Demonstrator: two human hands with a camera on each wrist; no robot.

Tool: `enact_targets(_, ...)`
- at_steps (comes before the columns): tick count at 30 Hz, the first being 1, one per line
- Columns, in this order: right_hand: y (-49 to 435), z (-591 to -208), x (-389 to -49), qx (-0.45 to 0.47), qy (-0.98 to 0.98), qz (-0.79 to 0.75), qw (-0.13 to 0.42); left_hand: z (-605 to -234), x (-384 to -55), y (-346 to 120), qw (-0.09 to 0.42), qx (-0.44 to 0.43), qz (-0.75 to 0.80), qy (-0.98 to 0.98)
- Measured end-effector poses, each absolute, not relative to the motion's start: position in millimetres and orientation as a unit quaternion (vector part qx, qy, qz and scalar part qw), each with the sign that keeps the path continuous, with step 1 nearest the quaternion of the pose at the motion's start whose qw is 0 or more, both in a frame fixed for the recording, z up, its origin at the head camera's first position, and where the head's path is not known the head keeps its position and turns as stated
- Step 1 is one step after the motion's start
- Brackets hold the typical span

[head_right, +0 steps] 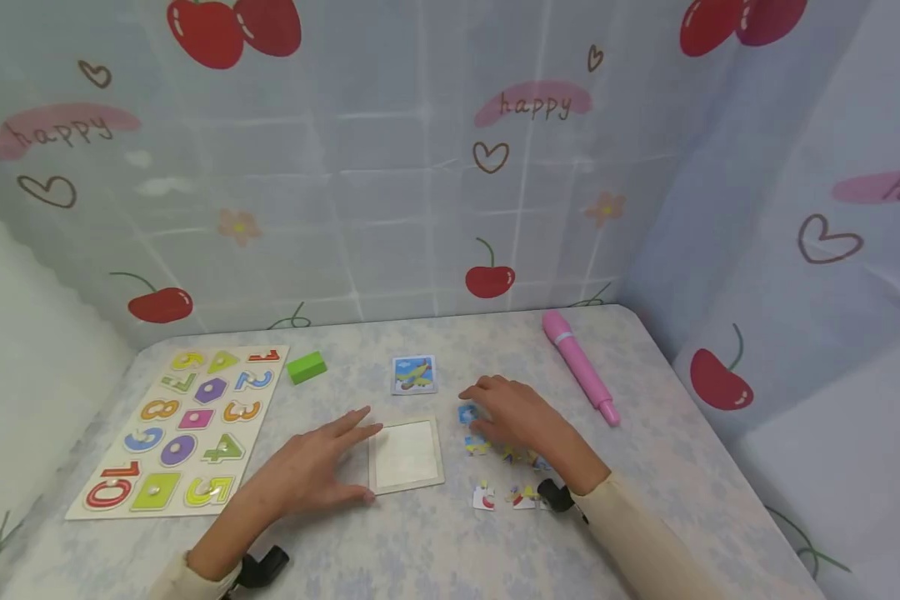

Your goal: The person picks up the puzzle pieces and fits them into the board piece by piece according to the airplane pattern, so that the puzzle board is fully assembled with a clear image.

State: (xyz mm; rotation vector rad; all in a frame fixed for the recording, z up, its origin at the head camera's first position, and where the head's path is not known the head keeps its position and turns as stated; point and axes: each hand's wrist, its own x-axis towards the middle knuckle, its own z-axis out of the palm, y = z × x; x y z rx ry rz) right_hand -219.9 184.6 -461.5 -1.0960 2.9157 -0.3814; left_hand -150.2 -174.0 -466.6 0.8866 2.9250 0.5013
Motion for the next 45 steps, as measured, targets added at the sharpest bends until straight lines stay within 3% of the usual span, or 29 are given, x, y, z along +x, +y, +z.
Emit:
enact_targets(19,181.0,-468.7,-232.5,-0.331,0.936,-0.110,0.040,-481.8,-154.3,-177.2,0.018,0.297,0.135,0.945)
enact_targets(24,177.0,-468.8,-231.1,-0.342,0.935,-0.095,0.008,-482.9,-153.3,-177.1,0.014,0.296,0.139,0.945)
enact_targets(28,167.8,-460.8,-226.2,-0.363,0.927,-0.097,-0.014,-481.6,-153.5,-177.9,0.016,0.294,0.139,0.945)
enact_targets(37,135.7,-452.0,-215.8,-0.347,0.930,-0.117,0.035,-483.6,-154.5,-178.1,0.021,0.289,0.134,0.948)
enact_targets(45,116.6,-455.7,-209.5,-0.369,0.921,-0.118,0.023,-483.2,-155.6,-176.9,0.015,0.289,0.133,0.948)
